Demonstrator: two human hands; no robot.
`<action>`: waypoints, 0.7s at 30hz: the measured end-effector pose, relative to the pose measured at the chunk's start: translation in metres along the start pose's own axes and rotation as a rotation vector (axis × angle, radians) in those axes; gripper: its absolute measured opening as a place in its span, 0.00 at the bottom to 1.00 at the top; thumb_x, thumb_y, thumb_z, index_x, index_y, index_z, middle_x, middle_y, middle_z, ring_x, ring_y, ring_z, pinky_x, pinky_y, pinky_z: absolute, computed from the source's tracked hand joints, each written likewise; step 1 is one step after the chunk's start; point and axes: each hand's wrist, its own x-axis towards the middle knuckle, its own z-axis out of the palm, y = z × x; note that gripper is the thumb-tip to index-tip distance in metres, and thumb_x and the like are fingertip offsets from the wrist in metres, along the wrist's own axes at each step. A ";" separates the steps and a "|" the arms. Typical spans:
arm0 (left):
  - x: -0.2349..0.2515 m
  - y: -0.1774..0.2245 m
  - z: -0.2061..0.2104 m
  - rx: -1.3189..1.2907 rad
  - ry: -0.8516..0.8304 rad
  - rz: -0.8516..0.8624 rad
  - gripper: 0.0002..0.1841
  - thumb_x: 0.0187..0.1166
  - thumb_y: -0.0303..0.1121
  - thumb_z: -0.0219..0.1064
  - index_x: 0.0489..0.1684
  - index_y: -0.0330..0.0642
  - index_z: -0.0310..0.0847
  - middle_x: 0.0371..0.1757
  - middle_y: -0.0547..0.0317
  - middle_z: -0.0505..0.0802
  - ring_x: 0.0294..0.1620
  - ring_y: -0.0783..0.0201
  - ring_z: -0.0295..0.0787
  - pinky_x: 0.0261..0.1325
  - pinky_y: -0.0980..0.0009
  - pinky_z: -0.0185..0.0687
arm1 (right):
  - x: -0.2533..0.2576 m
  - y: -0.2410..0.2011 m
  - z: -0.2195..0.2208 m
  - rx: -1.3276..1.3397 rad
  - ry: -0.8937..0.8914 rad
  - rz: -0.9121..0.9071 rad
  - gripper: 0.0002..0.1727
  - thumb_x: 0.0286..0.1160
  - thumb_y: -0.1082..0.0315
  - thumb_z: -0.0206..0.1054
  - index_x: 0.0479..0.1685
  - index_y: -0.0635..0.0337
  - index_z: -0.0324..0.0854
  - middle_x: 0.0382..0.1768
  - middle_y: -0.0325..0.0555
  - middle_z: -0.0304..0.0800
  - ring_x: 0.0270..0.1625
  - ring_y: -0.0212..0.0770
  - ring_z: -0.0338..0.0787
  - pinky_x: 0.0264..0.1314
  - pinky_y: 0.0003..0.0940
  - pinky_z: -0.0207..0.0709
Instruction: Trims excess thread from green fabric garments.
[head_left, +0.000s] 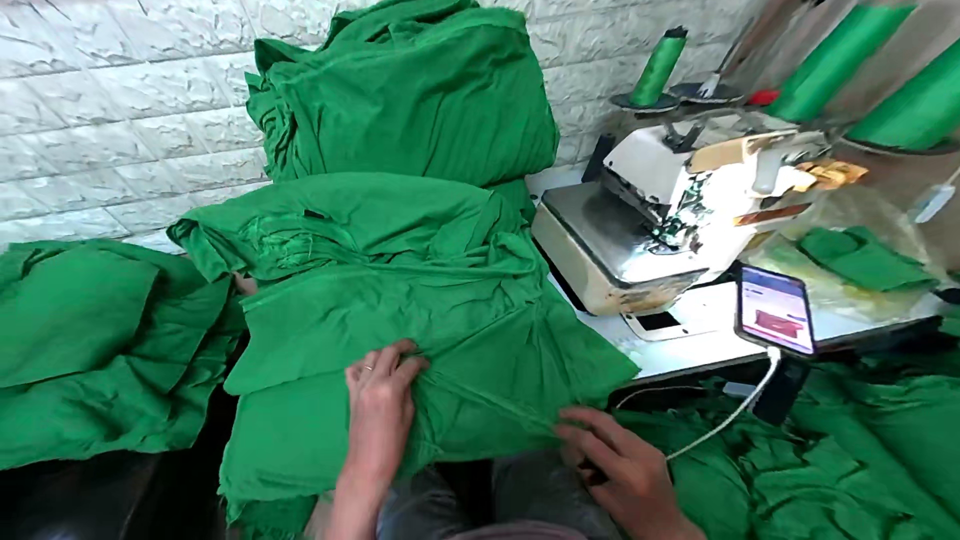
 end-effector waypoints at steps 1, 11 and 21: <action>-0.004 -0.007 -0.004 0.032 -0.069 -0.031 0.20 0.71 0.18 0.59 0.37 0.55 0.96 0.62 0.63 0.94 0.61 0.48 0.88 0.60 0.41 0.71 | -0.009 0.000 0.001 0.044 -0.053 -0.017 0.07 0.78 0.61 0.66 0.42 0.48 0.89 0.52 0.43 0.94 0.39 0.36 0.93 0.34 0.26 0.86; -0.005 0.069 0.002 -0.789 -0.100 -0.205 0.12 0.88 0.26 0.55 0.60 0.26 0.74 0.40 0.56 0.91 0.32 0.71 0.89 0.34 0.74 0.89 | 0.008 -0.010 -0.002 0.235 0.139 0.254 0.12 0.84 0.59 0.66 0.42 0.60 0.85 0.36 0.45 0.86 0.33 0.22 0.81 0.36 0.09 0.74; -0.016 0.067 0.021 -0.678 -0.375 -0.175 0.13 0.91 0.33 0.53 0.46 0.33 0.82 0.42 0.55 0.90 0.40 0.69 0.89 0.46 0.73 0.87 | 0.013 -0.039 0.017 0.245 0.039 0.308 0.07 0.77 0.62 0.69 0.38 0.54 0.89 0.38 0.41 0.88 0.34 0.23 0.84 0.35 0.12 0.78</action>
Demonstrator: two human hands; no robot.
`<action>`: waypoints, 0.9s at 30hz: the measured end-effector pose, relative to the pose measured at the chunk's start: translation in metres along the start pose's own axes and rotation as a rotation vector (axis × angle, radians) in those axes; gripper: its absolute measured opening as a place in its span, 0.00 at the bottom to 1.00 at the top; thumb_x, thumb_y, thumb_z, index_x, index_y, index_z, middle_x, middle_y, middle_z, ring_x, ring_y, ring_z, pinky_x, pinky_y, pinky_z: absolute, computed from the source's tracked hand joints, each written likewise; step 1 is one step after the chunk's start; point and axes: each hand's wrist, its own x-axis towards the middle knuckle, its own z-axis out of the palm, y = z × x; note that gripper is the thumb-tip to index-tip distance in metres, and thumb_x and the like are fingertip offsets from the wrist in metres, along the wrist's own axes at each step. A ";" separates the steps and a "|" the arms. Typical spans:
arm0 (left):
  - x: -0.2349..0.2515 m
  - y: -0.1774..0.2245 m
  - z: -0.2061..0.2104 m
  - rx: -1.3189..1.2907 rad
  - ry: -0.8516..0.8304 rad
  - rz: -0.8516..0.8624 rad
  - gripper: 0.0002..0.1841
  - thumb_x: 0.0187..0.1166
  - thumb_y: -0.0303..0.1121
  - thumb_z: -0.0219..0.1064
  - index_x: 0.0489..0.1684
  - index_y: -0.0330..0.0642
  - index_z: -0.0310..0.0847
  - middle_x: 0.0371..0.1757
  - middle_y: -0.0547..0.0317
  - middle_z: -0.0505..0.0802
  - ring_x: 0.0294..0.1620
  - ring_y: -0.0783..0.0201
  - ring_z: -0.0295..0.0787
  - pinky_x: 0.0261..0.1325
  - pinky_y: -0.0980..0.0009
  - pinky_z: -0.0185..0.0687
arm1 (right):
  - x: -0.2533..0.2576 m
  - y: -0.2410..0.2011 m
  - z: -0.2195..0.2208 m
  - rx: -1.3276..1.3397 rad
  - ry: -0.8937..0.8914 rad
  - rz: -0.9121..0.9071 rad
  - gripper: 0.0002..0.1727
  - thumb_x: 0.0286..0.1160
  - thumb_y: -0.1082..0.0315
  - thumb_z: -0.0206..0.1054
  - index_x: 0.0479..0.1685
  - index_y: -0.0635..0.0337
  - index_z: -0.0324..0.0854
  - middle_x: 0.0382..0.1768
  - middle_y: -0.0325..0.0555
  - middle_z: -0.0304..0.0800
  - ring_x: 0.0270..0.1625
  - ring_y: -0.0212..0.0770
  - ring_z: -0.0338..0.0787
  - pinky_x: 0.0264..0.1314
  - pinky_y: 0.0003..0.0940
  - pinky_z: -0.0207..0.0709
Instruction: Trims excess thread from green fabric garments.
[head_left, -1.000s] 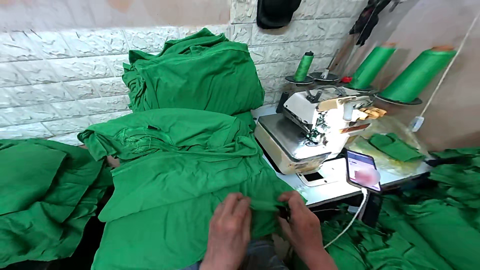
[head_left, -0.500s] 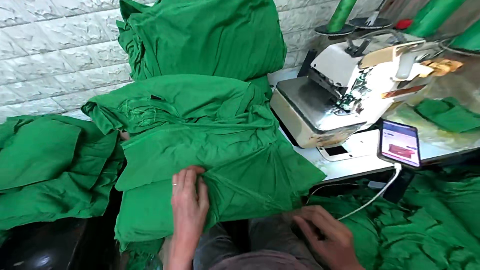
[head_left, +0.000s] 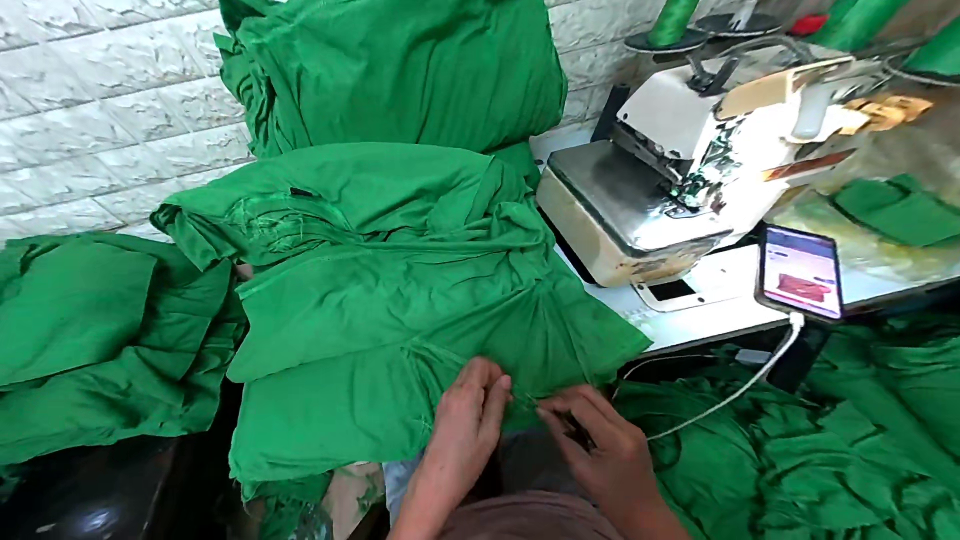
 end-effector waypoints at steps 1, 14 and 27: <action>-0.002 -0.001 0.000 0.018 -0.002 0.040 0.17 0.91 0.35 0.54 0.40 0.33 0.85 0.45 0.53 0.89 0.44 0.68 0.88 0.49 0.74 0.85 | -0.004 -0.002 -0.002 0.052 -0.023 0.054 0.08 0.77 0.61 0.69 0.39 0.55 0.89 0.35 0.39 0.87 0.32 0.20 0.81 0.33 0.10 0.75; -0.022 -0.002 0.007 0.175 0.097 0.069 0.08 0.78 0.31 0.67 0.31 0.40 0.90 0.51 0.53 0.89 0.52 0.70 0.86 0.54 0.80 0.84 | -0.002 -0.003 -0.022 -0.013 -0.246 0.009 0.31 0.84 0.38 0.57 0.66 0.58 0.76 0.42 0.47 0.91 0.39 0.37 0.90 0.38 0.34 0.86; -0.023 -0.006 0.004 0.085 0.075 0.081 0.09 0.81 0.35 0.68 0.37 0.42 0.93 0.50 0.55 0.88 0.52 0.71 0.84 0.55 0.80 0.81 | 0.014 0.007 0.005 -0.234 -0.040 -0.256 0.15 0.83 0.57 0.65 0.49 0.58 0.91 0.36 0.48 0.89 0.39 0.43 0.89 0.39 0.30 0.83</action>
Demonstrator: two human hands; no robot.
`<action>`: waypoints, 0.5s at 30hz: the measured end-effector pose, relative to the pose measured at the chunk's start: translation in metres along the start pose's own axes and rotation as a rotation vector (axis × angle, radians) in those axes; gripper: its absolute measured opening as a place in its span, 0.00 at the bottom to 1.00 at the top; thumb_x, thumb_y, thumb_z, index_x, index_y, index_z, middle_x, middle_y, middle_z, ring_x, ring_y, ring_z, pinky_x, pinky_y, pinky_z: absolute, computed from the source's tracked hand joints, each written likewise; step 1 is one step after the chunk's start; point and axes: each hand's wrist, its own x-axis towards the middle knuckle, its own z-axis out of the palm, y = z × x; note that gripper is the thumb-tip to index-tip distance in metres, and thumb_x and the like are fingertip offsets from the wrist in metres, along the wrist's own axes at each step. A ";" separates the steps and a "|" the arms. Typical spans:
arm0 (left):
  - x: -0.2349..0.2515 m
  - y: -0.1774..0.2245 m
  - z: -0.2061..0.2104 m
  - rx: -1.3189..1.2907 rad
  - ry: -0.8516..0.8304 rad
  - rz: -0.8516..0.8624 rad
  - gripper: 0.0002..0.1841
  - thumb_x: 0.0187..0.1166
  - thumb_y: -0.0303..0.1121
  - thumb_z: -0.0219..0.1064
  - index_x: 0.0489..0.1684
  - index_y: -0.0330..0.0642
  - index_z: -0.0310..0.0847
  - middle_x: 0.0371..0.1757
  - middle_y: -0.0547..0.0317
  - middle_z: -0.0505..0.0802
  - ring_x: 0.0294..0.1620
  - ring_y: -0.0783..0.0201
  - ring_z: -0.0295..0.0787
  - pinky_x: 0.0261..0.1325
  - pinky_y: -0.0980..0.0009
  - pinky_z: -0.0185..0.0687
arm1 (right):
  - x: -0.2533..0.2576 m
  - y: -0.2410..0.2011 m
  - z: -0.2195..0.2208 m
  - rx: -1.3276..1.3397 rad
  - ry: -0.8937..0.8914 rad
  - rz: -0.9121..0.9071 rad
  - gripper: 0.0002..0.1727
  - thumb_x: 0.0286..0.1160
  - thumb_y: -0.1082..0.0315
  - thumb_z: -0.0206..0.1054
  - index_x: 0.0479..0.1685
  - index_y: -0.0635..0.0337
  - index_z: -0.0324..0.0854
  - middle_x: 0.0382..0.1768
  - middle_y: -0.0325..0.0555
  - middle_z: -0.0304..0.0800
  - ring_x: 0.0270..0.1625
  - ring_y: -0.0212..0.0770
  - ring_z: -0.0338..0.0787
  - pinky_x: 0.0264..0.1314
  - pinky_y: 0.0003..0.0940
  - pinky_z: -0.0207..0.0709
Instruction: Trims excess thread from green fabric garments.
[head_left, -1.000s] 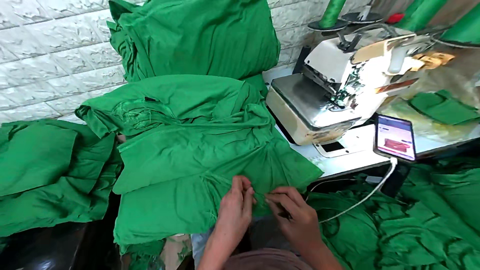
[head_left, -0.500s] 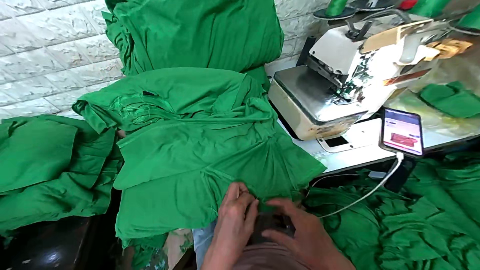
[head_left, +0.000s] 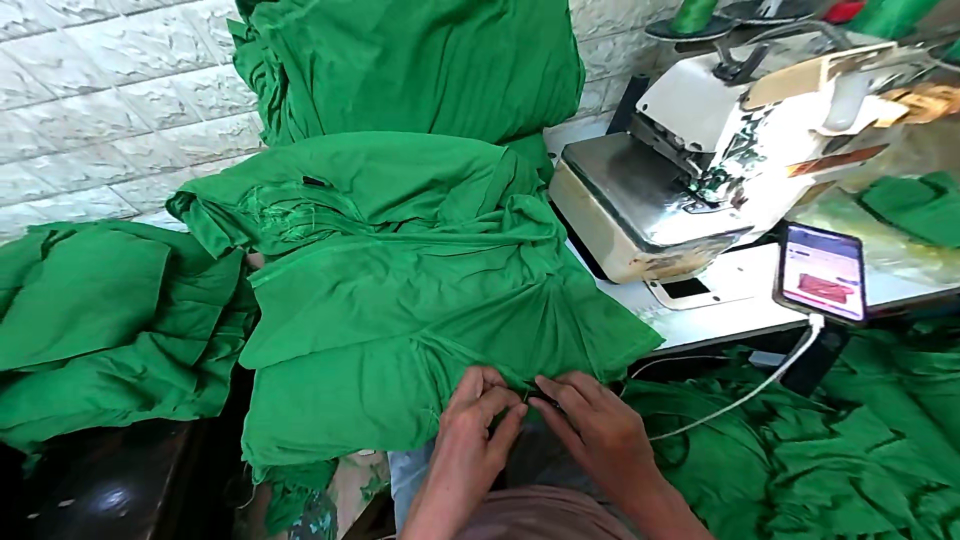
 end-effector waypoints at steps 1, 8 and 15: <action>0.000 0.000 0.000 0.003 0.004 0.006 0.09 0.81 0.35 0.68 0.37 0.42 0.93 0.50 0.55 0.88 0.52 0.71 0.85 0.56 0.80 0.81 | 0.001 -0.001 0.001 -0.008 0.007 0.001 0.15 0.83 0.58 0.65 0.49 0.58 0.91 0.36 0.49 0.89 0.38 0.43 0.90 0.38 0.30 0.83; 0.002 -0.001 0.003 0.012 0.022 0.017 0.09 0.81 0.34 0.68 0.38 0.42 0.92 0.49 0.54 0.88 0.52 0.69 0.85 0.56 0.78 0.82 | 0.003 0.000 0.000 -0.047 0.061 -0.037 0.14 0.85 0.59 0.63 0.45 0.58 0.92 0.35 0.49 0.92 0.38 0.43 0.91 0.39 0.31 0.83; -0.003 0.001 0.000 0.034 -0.066 0.088 0.16 0.77 0.42 0.67 0.19 0.46 0.87 0.42 0.60 0.92 0.54 0.63 0.85 0.59 0.65 0.77 | -0.001 0.006 -0.010 0.320 0.041 0.272 0.17 0.83 0.58 0.64 0.51 0.65 0.87 0.38 0.45 0.90 0.37 0.24 0.86 0.41 0.15 0.80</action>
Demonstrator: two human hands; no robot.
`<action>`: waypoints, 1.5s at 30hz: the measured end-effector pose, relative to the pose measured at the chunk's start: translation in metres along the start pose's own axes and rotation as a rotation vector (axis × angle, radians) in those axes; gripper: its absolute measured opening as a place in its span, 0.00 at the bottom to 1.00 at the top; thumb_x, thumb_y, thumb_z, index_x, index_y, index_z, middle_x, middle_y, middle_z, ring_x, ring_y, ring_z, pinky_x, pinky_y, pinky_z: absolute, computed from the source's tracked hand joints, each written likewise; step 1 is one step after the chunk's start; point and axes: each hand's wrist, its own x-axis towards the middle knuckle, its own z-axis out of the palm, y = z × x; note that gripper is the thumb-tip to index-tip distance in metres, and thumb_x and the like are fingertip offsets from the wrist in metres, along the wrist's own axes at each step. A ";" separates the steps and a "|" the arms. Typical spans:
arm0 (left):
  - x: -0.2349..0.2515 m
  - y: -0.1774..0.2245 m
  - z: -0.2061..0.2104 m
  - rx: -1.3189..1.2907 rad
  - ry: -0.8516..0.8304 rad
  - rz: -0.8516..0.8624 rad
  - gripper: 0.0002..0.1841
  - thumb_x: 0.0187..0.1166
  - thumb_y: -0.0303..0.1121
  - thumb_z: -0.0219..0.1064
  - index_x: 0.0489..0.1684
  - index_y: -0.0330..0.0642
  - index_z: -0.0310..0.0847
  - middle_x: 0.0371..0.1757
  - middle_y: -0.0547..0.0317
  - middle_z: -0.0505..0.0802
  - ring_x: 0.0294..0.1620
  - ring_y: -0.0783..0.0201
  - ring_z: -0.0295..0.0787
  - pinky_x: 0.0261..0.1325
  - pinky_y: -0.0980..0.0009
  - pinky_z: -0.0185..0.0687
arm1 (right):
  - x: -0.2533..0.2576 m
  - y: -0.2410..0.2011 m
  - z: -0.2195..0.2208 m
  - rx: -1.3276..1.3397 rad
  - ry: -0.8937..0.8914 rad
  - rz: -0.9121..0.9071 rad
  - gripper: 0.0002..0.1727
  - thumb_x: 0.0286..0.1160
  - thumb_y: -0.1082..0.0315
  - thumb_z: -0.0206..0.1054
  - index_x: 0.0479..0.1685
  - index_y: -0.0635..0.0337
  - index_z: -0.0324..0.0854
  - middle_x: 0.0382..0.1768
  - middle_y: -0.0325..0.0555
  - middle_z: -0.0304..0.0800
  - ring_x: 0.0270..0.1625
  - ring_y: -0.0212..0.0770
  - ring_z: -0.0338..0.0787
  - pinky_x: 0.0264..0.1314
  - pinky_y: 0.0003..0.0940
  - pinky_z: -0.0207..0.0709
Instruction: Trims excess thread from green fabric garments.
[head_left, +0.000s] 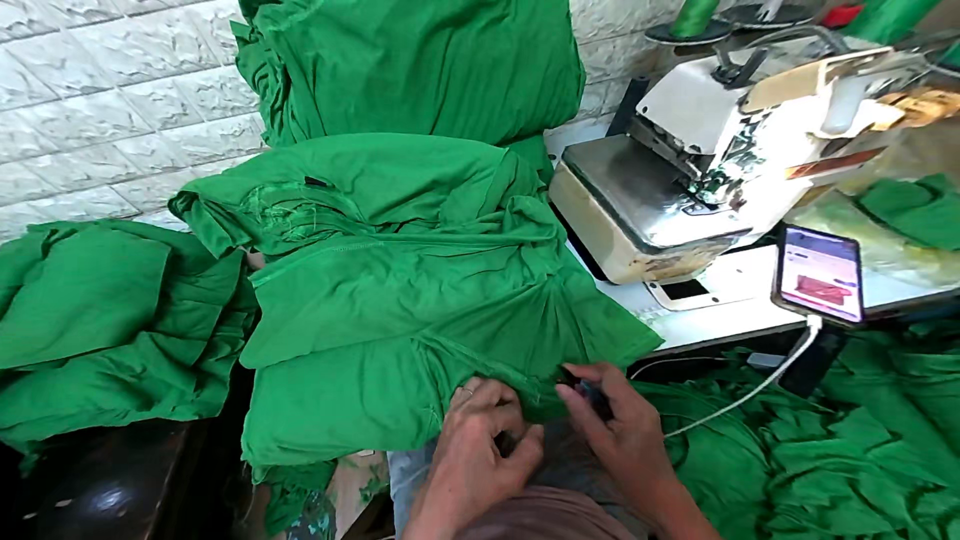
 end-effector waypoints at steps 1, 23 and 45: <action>0.000 0.001 0.006 0.024 0.061 0.005 0.16 0.77 0.44 0.68 0.20 0.46 0.84 0.38 0.61 0.91 0.49 0.62 0.85 0.55 0.65 0.78 | 0.000 -0.003 -0.003 0.112 -0.017 0.079 0.17 0.84 0.58 0.63 0.55 0.64 0.83 0.39 0.39 0.89 0.37 0.18 0.83 0.41 0.11 0.78; 0.008 0.000 0.018 0.048 0.153 -0.088 0.05 0.75 0.35 0.73 0.34 0.45 0.91 0.54 0.58 0.90 0.60 0.62 0.83 0.65 0.66 0.77 | -0.020 0.018 0.009 -0.237 0.012 -0.226 0.14 0.84 0.54 0.66 0.54 0.53 0.88 0.43 0.48 0.90 0.48 0.39 0.90 0.52 0.27 0.83; 0.006 -0.005 0.018 0.015 0.190 -0.046 0.05 0.75 0.33 0.73 0.33 0.43 0.91 0.51 0.58 0.90 0.60 0.64 0.82 0.65 0.73 0.75 | -0.010 0.016 0.024 -0.221 0.038 -0.299 0.13 0.86 0.59 0.63 0.51 0.57 0.89 0.39 0.48 0.89 0.44 0.37 0.89 0.50 0.22 0.81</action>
